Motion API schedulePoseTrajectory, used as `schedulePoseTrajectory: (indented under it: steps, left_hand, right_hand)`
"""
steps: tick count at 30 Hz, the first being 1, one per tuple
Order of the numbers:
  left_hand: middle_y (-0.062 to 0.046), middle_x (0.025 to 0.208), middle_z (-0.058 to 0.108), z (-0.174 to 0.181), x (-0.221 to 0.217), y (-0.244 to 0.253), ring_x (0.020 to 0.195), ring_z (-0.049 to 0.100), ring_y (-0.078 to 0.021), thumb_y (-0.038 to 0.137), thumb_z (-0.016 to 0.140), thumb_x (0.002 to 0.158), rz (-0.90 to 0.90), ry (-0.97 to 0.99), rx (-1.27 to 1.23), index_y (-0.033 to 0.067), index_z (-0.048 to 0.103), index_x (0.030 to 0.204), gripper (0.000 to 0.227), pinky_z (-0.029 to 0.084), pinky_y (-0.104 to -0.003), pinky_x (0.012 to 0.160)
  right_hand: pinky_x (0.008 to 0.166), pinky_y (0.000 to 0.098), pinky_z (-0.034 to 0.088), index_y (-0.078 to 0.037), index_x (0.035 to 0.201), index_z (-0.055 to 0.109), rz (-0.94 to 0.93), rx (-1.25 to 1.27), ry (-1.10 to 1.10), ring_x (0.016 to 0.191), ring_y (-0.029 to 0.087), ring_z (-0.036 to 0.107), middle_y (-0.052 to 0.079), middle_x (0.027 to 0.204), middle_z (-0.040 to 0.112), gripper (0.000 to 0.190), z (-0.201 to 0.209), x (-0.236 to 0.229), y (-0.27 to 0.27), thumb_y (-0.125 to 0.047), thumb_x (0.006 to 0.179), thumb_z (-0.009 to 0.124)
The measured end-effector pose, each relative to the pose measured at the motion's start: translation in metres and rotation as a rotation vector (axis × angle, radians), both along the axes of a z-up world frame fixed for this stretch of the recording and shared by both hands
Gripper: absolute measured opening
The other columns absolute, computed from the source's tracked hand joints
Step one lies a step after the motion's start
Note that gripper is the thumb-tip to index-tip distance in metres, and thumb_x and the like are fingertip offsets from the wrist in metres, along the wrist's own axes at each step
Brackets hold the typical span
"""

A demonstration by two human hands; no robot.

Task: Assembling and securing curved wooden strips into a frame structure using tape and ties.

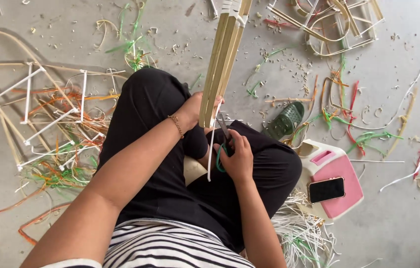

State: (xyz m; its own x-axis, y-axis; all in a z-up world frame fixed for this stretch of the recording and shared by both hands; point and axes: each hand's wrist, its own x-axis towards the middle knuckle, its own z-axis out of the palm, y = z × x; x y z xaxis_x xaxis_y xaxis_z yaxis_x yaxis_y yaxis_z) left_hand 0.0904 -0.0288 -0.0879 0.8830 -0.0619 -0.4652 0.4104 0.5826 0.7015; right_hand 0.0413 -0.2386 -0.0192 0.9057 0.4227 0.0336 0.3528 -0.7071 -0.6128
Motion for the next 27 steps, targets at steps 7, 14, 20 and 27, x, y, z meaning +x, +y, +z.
schedulePoseTrajectory:
  steps: [7, 14, 20, 27]
  left_hand:
    - [0.000, 0.074, 0.064, 0.022, -0.001, -0.001, 0.061, 0.061, -0.0086, 0.025, 0.067, 0.102, -0.150, 0.032, 0.135, 0.0051, 0.074, 0.099, 0.021, 0.053, -0.027, 0.056]
    - [0.000, 0.080, 0.072, 0.016, 0.002, -0.004, 0.063, 0.064, -0.0071, 0.023, 0.060, 0.102, -0.209, 0.071, 0.127, 0.0055, 0.076, 0.110, 0.026, 0.052, -0.025, 0.054]
    - [0.000, 0.075, 0.068, 0.005, 0.002, -0.005, 0.055, 0.057, -0.0070, 0.018, 0.061, 0.102, -0.221, 0.094, 0.083, 0.0037, 0.078, 0.111, 0.023, 0.046, -0.026, 0.048]
    - [-0.001, 0.075, 0.069, -0.009, 0.001, -0.009, 0.056, 0.060, -0.0082, 0.020, 0.061, 0.101, -0.168, 0.032, 0.237, 0.0028, 0.072, 0.104, 0.021, 0.048, -0.027, 0.048]
  right_hand:
    - [0.072, 0.0365, 0.055, -0.010, 0.130, 0.062, -0.042, -0.026, -0.001, 0.080, 0.022, 0.061, 0.006, 0.091, 0.061, 0.059, -0.004, 0.001, 0.000, -0.028, 0.080, 0.086]
    - [0.067, 0.0366, 0.053, -0.010, 0.127, 0.064, -0.116, -0.066, 0.043, 0.074, 0.022, 0.061, 0.005, 0.088, 0.061, 0.055, -0.003, 0.003, 0.001, -0.030, 0.081, 0.086]
    - [0.068, 0.0356, 0.052, -0.006, 0.119, 0.067, -0.096, 0.126, 0.024, 0.073, 0.021, 0.059, 0.006, 0.082, 0.061, 0.039, -0.012, 0.001, -0.007, -0.028, 0.090, 0.082]
    - [0.069, 0.0400, 0.052, -0.011, 0.120, 0.059, -0.581, 1.104, 0.786, 0.076, 0.019, 0.056, 0.005, 0.088, 0.057, 0.044, -0.029, 0.032, -0.042, -0.049, 0.099, 0.057]
